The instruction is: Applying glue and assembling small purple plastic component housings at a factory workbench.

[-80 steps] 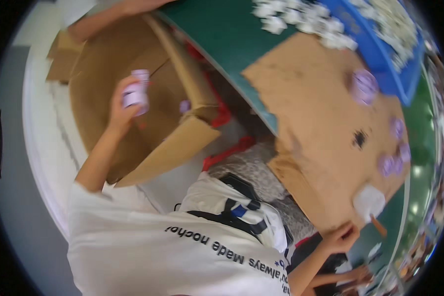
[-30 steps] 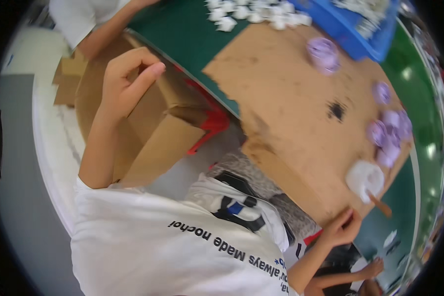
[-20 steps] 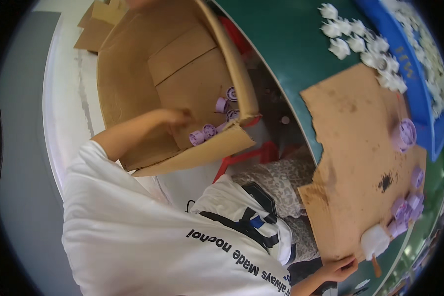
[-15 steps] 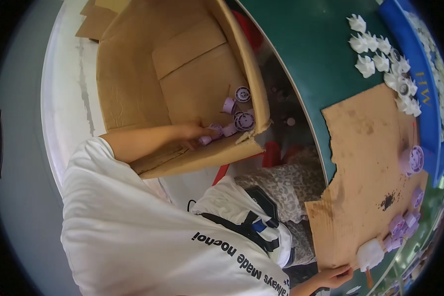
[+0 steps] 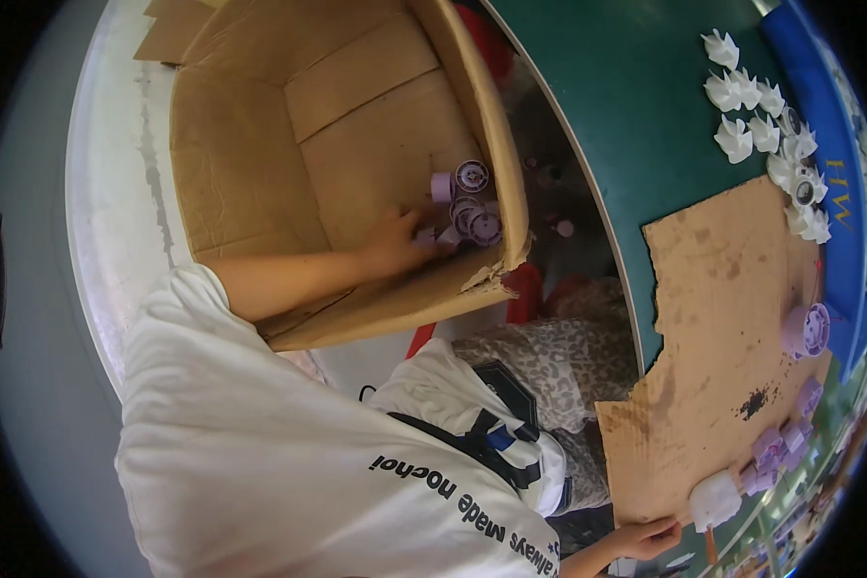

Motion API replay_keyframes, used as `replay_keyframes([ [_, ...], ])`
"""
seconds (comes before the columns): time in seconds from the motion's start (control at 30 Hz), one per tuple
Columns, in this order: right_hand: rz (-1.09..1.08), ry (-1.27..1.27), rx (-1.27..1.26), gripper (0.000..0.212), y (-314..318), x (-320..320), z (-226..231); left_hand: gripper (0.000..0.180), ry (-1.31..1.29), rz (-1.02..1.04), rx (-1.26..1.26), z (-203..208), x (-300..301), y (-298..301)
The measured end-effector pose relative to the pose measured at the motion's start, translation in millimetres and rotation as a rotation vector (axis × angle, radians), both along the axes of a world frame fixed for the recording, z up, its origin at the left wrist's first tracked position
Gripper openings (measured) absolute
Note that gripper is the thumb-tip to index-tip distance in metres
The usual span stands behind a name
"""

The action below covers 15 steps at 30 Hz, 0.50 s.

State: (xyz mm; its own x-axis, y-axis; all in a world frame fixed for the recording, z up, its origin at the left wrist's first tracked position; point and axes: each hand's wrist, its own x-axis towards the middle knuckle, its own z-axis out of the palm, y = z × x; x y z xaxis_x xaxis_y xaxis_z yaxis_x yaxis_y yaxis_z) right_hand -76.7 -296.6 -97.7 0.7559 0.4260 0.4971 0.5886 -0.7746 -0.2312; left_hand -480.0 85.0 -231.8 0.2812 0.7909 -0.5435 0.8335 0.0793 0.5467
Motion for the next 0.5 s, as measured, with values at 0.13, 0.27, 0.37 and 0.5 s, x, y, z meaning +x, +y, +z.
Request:
replay_keyframes([
  [0.13,-0.010,-0.004,0.006,0.030,1,0,0,0.062,0.208,-0.053,-0.092,-5,23,-4],
  [0.27,-0.041,0.018,0.005,0.030,2,-1,0,0.057,0.184,-0.115,0.145,-18,26,-11],
  [0.37,-0.036,0.031,0.020,0.029,4,-3,0,0.057,0.148,-0.235,0.258,-28,13,-11],
  [0.5,-0.032,0.038,0.029,0.028,5,-4,-1,0.055,0.114,-0.277,0.238,-31,-4,0],
])
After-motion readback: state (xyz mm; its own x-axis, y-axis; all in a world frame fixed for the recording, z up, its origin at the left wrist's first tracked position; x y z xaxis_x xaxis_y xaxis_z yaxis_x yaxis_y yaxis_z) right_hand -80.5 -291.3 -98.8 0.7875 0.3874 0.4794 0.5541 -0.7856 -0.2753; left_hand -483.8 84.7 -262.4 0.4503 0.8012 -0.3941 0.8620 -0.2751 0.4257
